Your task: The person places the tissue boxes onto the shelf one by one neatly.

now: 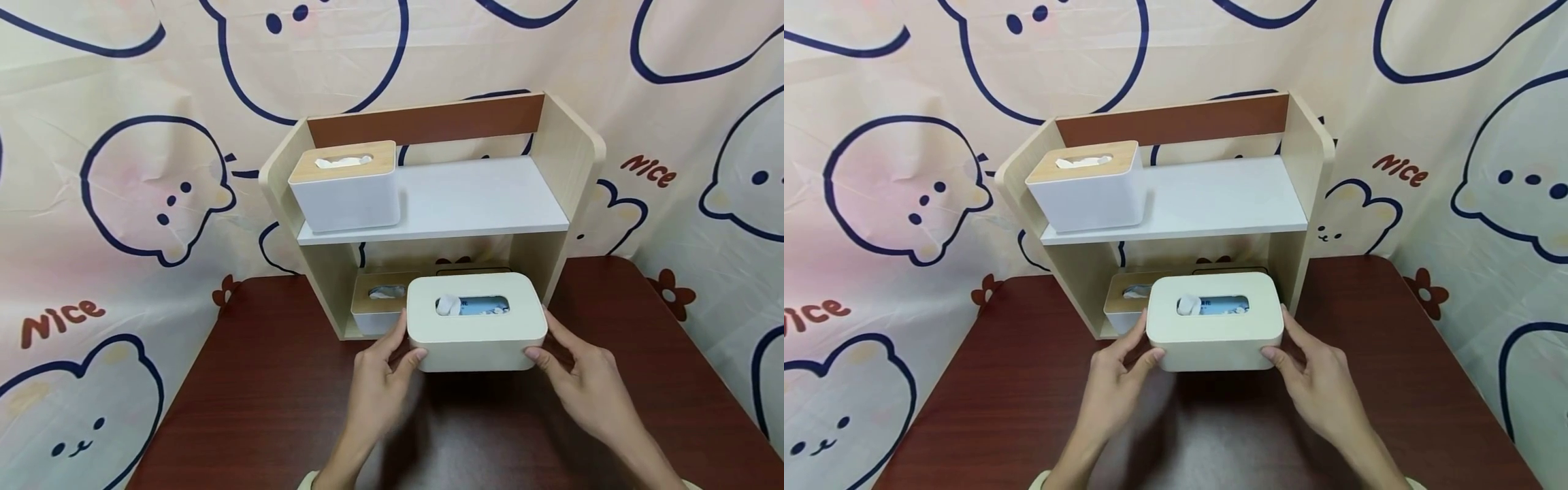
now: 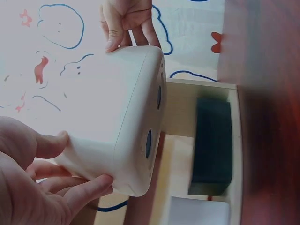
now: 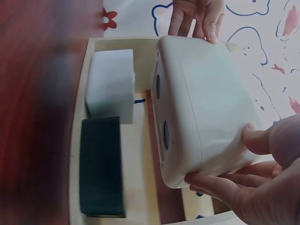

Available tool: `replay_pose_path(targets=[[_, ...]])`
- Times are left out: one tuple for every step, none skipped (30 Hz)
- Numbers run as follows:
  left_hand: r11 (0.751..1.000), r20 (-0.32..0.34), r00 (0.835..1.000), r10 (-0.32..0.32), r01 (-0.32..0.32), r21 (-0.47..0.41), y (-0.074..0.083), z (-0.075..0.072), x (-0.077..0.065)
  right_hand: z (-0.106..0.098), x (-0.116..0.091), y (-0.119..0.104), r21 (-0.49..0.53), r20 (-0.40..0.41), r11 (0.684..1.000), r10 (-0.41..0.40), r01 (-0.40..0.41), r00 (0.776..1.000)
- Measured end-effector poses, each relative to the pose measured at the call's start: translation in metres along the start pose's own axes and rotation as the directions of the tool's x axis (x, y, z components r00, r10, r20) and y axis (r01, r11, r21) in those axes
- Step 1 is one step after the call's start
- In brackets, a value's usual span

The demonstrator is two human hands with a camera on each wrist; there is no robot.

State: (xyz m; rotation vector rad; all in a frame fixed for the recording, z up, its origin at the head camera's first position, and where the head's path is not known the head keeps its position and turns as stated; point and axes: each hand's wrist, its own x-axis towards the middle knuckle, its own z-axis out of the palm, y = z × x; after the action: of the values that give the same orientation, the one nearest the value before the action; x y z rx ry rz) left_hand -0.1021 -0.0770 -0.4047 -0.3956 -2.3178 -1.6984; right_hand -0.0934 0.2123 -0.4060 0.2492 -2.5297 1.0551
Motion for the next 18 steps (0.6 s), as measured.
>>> replay_pose_path(targets=[[1.0,0.002,1.0,0.002,-0.002,0.001,0.002,-0.001,0.001,-0.002,0.001,-0.002,-0.003,0.003,1.0,-0.003,0.003,1.0],[1.0,0.003,1.0,0.005,-0.005,0.006,0.005,-0.003,0.002,-0.004,0.003,-0.004,-0.004,0.004,1.0,-0.004,0.004,1.0],[1.0,0.002,1.0,0.011,-0.011,0.007,0.007,-0.004,0.003,-0.007,0.004,-0.007,-0.008,0.005,1.0,-0.007,0.007,1.0],[1.0,0.001,1.0,0.016,-0.016,0.011,0.01,-0.006,0.004,-0.009,0.005,-0.009,-0.013,0.008,1.0,-0.007,0.007,1.0],[1.0,-0.001,1.0,0.024,-0.024,0.018,0.012,-0.007,0.005,-0.011,0.007,-0.012,-0.016,0.011,1.0,-0.01,0.01,1.0],[0.999,-0.005,0.999,0.035,-0.035,0.027,0.015,-0.009,0.007,-0.014,0.008,-0.015,-0.019,0.014,1.0,-0.012,0.012,1.0],[0.999,-0.007,0.999,0.044,-0.044,0.032,0.018,-0.01,0.008,-0.017,0.009,-0.017,-0.023,0.016,1.0,-0.014,0.015,1.0],[0.998,-0.01,0.998,0.056,-0.056,0.039,0.021,-0.012,0.009,-0.019,0.011,-0.02,-0.024,0.017,1.0,-0.018,0.018,1.0],[0.997,-0.012,0.998,0.066,-0.065,0.043,0.024,-0.014,0.011,-0.022,0.012,-0.023,-0.029,0.019,0.999,-0.023,0.023,1.0],[0.996,-0.013,0.997,0.074,-0.073,0.045,0.027,-0.015,0.012,-0.024,0.014,-0.025,-0.031,0.02,0.999,-0.026,0.026,0.999],[0.995,-0.017,0.996,0.085,-0.084,0.051,0.03,-0.017,0.014,-0.027,0.015,-0.028,-0.033,0.019,0.999,-0.032,0.032,0.999],[0.994,-0.018,0.995,0.093,-0.092,0.054,0.033,-0.018,0.015,-0.029,0.017,-0.03,-0.034,0.017,0.999,-0.036,0.037,0.999],[0.993,-0.019,0.995,0.101,-0.1,0.056,0.036,-0.019,0.017,-0.032,0.018,-0.032,-0.037,0.015,0.999,-0.04,0.041,0.999],[0.993,-0.019,0.994,0.107,-0.106,0.058,0.039,-0.021,0.018,-0.034,0.02,-0.034,-0.04,0.01,0.998,-0.047,0.047,0.999],[0.992,-0.021,0.993,0.113,-0.112,0.063,0.042,-0.022,0.02,-0.036,0.022,-0.036,-0.046,0.004,0.998,-0.054,0.054,0.999],[0.991,-0.022,0.993,0.119,-0.118,0.067,0.045,-0.023,0.021,-0.038,0.023,-0.038,-0.05,-0.004,0.997,-0.057,0.057,0.998],[0.99,-0.021,0.992,0.122,-0.12,0.073,0.048,-0.024,0.023,-0.04,0.025,-0.041,-0.056,-0.008,0.997,-0.056,0.055,0.998],[0.99,-0.018,0.993,0.119,-0.118,0.075,0.051,-0.025,0.024,-0.042,0.026,-0.043,-0.061,-0.009,0.996,-0.059,0.058,0.998]])
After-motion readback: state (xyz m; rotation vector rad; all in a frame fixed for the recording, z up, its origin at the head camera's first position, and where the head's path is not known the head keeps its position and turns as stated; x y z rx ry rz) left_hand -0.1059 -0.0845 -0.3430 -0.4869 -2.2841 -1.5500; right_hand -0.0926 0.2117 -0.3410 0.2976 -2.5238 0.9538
